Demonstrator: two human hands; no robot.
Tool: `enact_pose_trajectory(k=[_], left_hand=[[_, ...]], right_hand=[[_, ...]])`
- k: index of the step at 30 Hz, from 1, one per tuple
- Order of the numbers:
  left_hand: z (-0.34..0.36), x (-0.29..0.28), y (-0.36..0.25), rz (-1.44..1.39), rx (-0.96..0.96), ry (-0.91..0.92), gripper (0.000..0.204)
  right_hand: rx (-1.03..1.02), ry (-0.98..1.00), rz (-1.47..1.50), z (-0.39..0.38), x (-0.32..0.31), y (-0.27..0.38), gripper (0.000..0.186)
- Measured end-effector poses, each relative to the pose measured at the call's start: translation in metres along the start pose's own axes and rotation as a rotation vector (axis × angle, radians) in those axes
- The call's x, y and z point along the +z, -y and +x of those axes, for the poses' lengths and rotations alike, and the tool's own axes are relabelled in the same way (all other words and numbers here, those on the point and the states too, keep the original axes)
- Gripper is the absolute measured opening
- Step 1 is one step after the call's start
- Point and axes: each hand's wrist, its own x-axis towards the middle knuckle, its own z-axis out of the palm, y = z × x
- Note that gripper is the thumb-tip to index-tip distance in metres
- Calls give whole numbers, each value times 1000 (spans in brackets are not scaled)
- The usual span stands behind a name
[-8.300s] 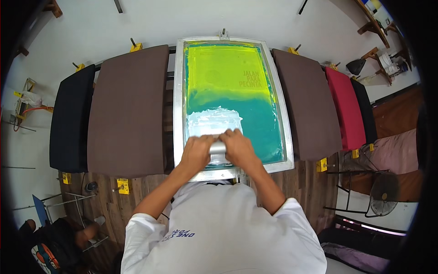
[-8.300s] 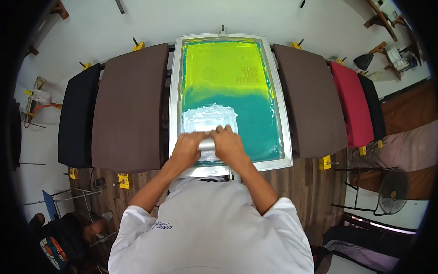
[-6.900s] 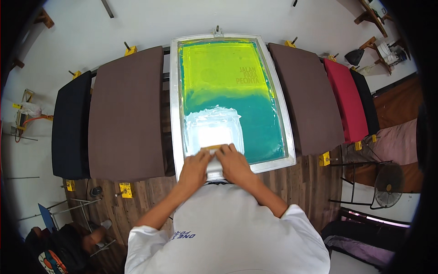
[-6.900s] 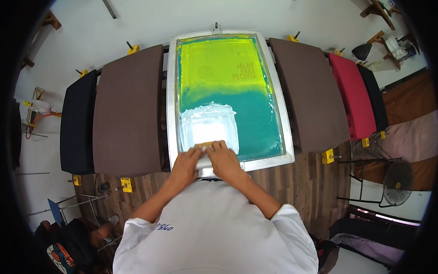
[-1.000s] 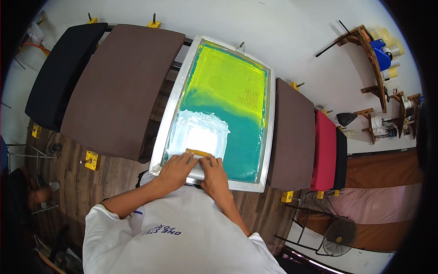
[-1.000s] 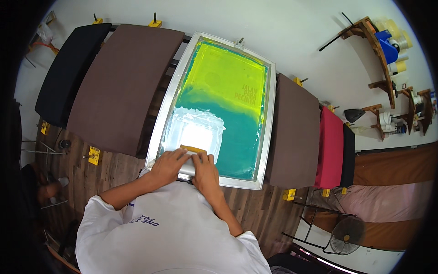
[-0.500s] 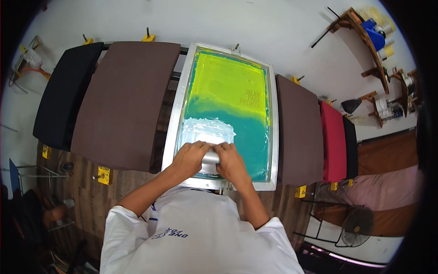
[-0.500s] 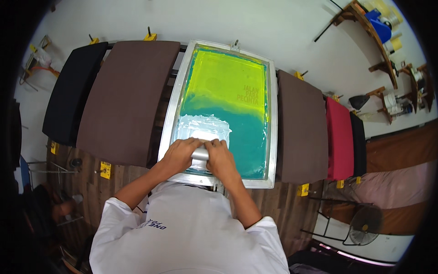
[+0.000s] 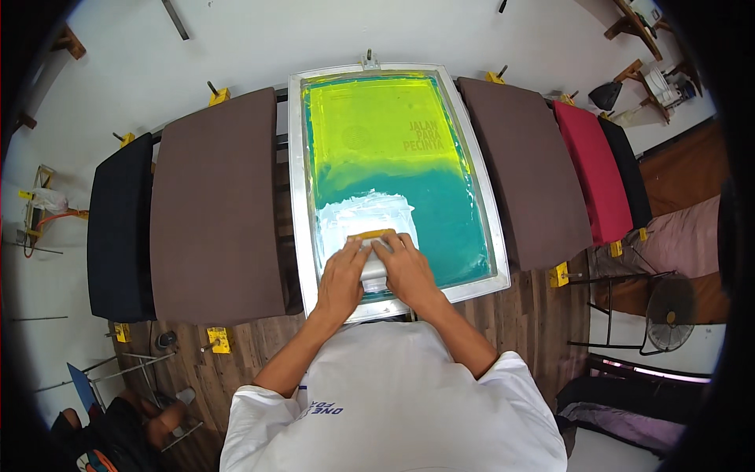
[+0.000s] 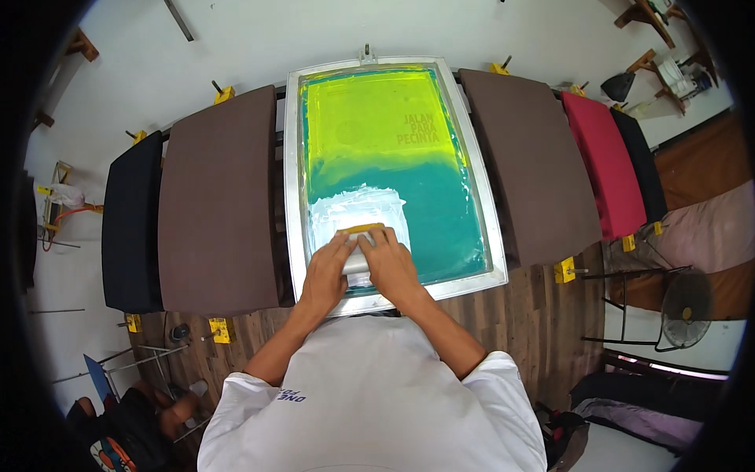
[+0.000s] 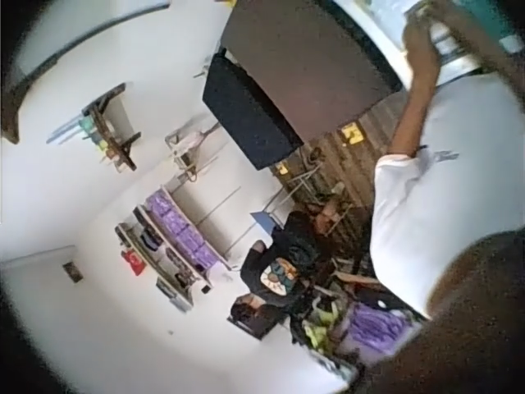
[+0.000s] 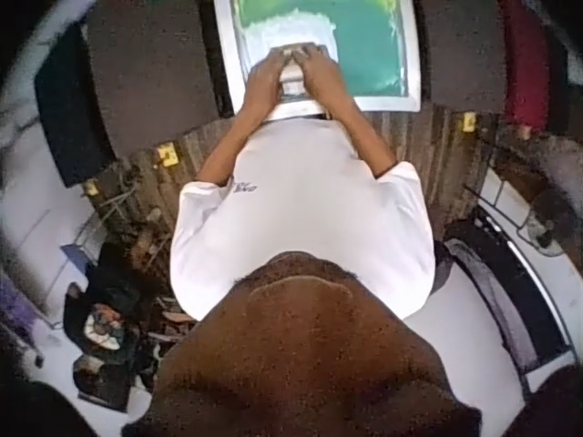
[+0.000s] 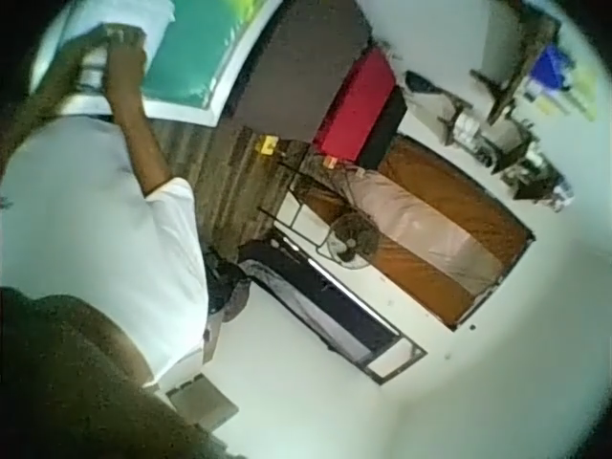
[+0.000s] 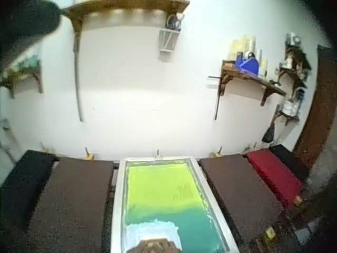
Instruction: Applying ink to a garment using a silk screen and a squeegee.
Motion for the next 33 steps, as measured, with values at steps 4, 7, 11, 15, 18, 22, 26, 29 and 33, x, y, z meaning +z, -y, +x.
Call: enact_pose_trajectory(k=[4, 7, 11, 15, 18, 22, 26, 29, 33], left_hand=[[-2, 3, 8, 32, 12, -8, 63], [-3, -7, -4, -35, -69, 94, 62], [-5, 1, 4, -16, 3, -27, 62], [-5, -1, 0, -32, -24, 35, 66], [-6, -7, -4, -86, -63, 81, 70], [-8, 0, 2, -13, 2, -17, 64], [-14, -7, -10, -98, -95, 114, 66], [-14, -5, -8, -42, -35, 49, 69], [-17, 4, -1, 11, 15, -6, 68]], right_hand=[[-8, -60, -31, 1, 10, 0, 50], [2, 168, 19, -2, -6, -1, 49], [-21, -10, -32, -2, 5, 1, 46], [-16, 76, -12, -10, 8, -2, 44], [46, 204, 10, -4, -12, 6, 55], [41, 48, -37, -8, 11, 5, 53], [30, 195, 22, -13, -2, 1, 50], [22, 136, -70, -11, -8, 6, 49], [24, 47, -56, -15, 10, 6, 49]])
